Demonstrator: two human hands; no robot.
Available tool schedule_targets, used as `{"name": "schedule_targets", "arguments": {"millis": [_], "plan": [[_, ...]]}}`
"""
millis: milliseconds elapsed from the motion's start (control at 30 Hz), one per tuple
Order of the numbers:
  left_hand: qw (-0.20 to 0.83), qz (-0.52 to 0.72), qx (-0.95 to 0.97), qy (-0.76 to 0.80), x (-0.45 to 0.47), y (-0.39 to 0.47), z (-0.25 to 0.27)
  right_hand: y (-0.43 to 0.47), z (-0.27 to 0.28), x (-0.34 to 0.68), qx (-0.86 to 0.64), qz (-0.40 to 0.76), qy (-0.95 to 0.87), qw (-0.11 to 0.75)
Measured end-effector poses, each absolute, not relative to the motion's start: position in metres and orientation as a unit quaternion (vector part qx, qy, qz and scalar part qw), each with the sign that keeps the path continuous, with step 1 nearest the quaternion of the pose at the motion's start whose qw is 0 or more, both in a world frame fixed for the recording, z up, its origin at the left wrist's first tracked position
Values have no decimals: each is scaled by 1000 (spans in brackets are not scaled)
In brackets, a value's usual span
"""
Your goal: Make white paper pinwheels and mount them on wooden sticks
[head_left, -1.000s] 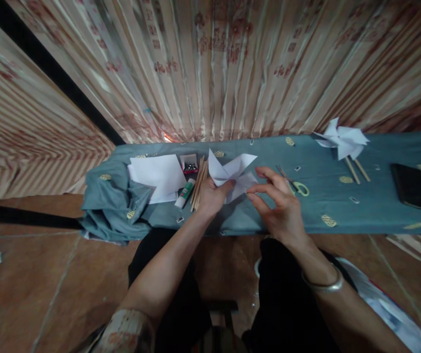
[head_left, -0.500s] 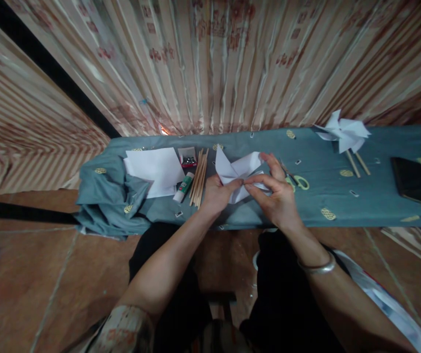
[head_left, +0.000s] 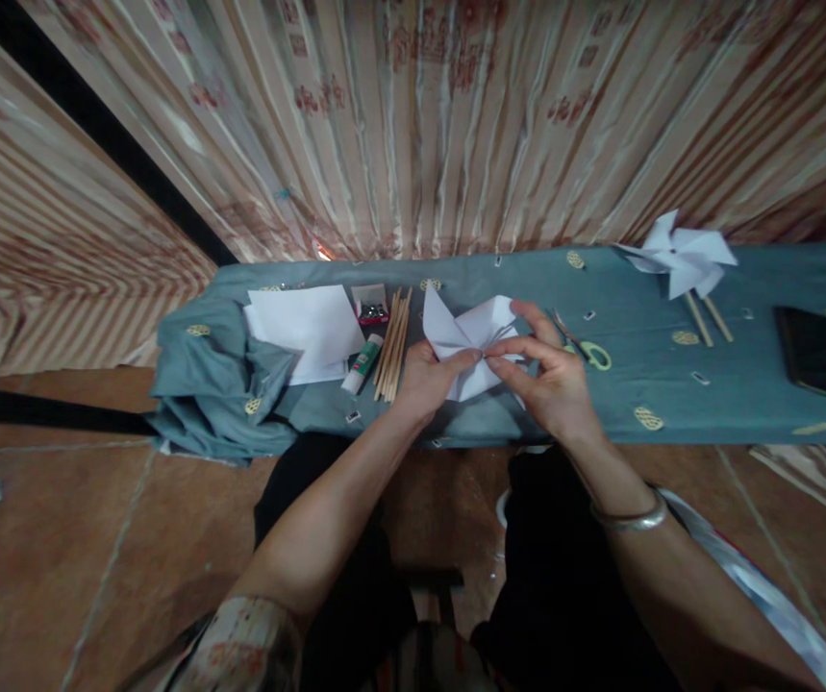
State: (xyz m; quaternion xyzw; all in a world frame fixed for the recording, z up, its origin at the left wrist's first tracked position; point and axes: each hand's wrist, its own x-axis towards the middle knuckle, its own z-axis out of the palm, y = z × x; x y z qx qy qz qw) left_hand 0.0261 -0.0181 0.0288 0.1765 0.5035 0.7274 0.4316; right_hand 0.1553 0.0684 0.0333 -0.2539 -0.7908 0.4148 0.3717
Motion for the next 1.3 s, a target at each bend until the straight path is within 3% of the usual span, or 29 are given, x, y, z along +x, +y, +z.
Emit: {"name": "schedule_targets", "arguments": {"millis": [333,1300], "plan": [[430,727,187,502,26,-19,30,71,32,154,-266,530,-725,351],[407,718,188,532,26,-21,33,70,31,153,-274,545,-718,336]]}}
